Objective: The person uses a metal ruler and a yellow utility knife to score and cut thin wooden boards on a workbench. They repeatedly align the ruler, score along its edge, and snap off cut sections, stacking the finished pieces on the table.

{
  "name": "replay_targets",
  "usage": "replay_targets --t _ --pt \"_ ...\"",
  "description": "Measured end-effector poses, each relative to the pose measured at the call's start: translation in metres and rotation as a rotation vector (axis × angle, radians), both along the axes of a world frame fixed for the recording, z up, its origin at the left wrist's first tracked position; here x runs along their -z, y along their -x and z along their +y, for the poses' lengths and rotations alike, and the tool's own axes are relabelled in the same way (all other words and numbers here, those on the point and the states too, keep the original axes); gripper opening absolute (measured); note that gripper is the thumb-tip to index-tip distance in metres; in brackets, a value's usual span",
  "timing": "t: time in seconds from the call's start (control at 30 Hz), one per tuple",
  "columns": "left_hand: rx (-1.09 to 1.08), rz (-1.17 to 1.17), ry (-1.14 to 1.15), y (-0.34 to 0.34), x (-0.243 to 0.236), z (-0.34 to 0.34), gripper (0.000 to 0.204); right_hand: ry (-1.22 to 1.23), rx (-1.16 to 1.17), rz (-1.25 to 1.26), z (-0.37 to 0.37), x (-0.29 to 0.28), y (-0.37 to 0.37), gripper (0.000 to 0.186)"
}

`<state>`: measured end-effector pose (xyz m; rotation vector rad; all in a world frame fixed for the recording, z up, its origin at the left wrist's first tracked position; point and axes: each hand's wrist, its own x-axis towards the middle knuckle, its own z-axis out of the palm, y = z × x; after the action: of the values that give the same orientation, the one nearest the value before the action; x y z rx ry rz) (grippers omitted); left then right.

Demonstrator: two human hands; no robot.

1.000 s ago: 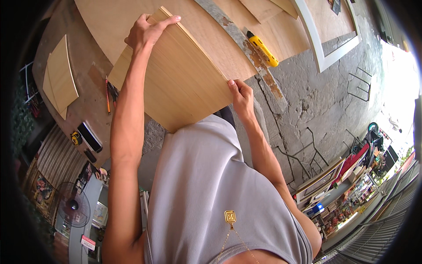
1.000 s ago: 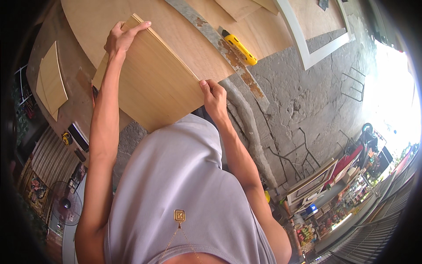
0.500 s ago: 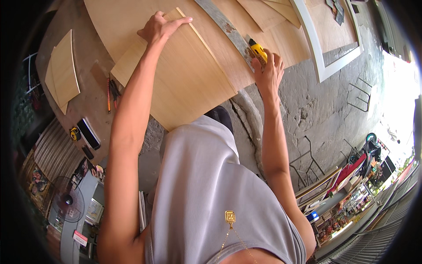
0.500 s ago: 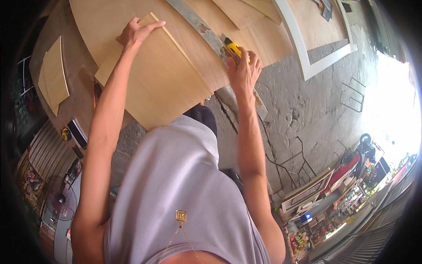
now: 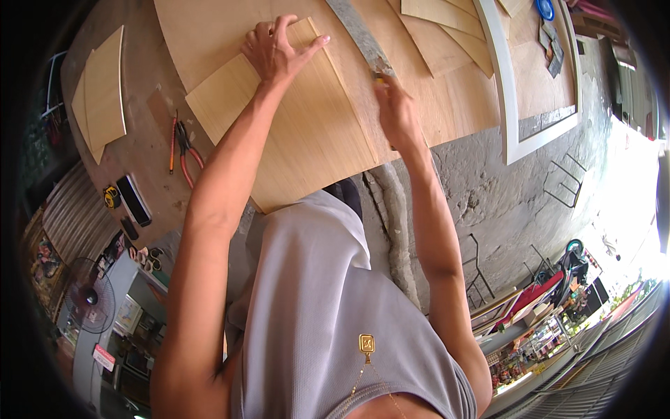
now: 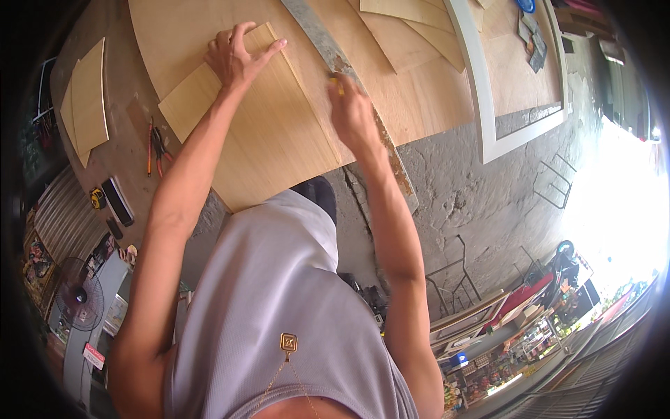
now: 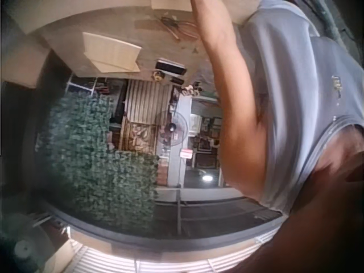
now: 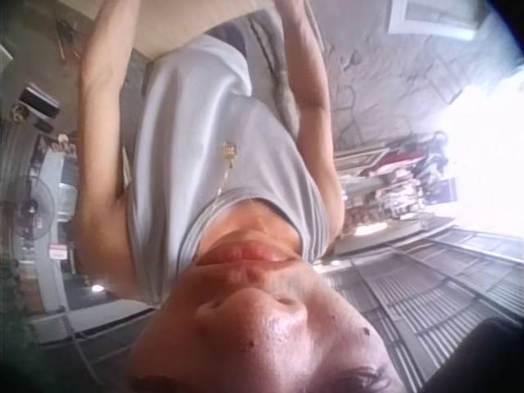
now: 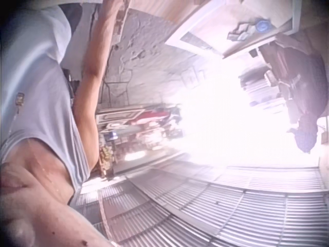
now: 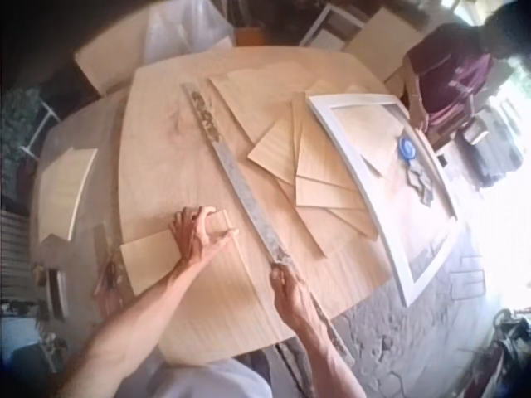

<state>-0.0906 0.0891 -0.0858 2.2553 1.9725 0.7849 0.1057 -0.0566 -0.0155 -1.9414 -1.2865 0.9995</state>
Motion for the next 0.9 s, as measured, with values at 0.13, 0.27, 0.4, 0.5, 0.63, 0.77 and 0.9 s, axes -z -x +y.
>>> replay_targets --t 0.13,0.27,0.4,0.5,0.63,0.77,0.9 --pt "0.06 0.043 -0.2 0.001 0.01 0.014 0.043 0.0 -0.177 -0.148 0.033 0.006 0.028 0.03" --pt "0.052 -0.047 -0.07 0.001 0.015 0.022 0.037 0.128 -0.249 -0.203 0.06 0.003 0.043 0.025" --pt "0.011 0.032 -0.136 0.0 0.017 0.023 0.04 0.161 -0.269 -0.244 0.07 0.007 0.048 0.025" --pt "0.007 0.045 -0.149 0.0 0.02 0.023 0.04 0.115 -0.284 -0.238 0.071 0.011 0.046 0.025" --pt "0.014 0.039 -0.13 0.001 0.016 0.021 0.041 0.106 -0.305 -0.258 0.072 0.012 0.049 0.025" --pt "0.031 0.014 -0.154 0.0 0.018 0.022 0.042 0.099 -0.322 -0.273 0.075 0.014 0.05 0.024" --pt "0.016 0.025 -0.051 -0.001 0.01 0.017 0.045 0.142 -0.348 -0.254 0.079 0.009 0.051 0.022"
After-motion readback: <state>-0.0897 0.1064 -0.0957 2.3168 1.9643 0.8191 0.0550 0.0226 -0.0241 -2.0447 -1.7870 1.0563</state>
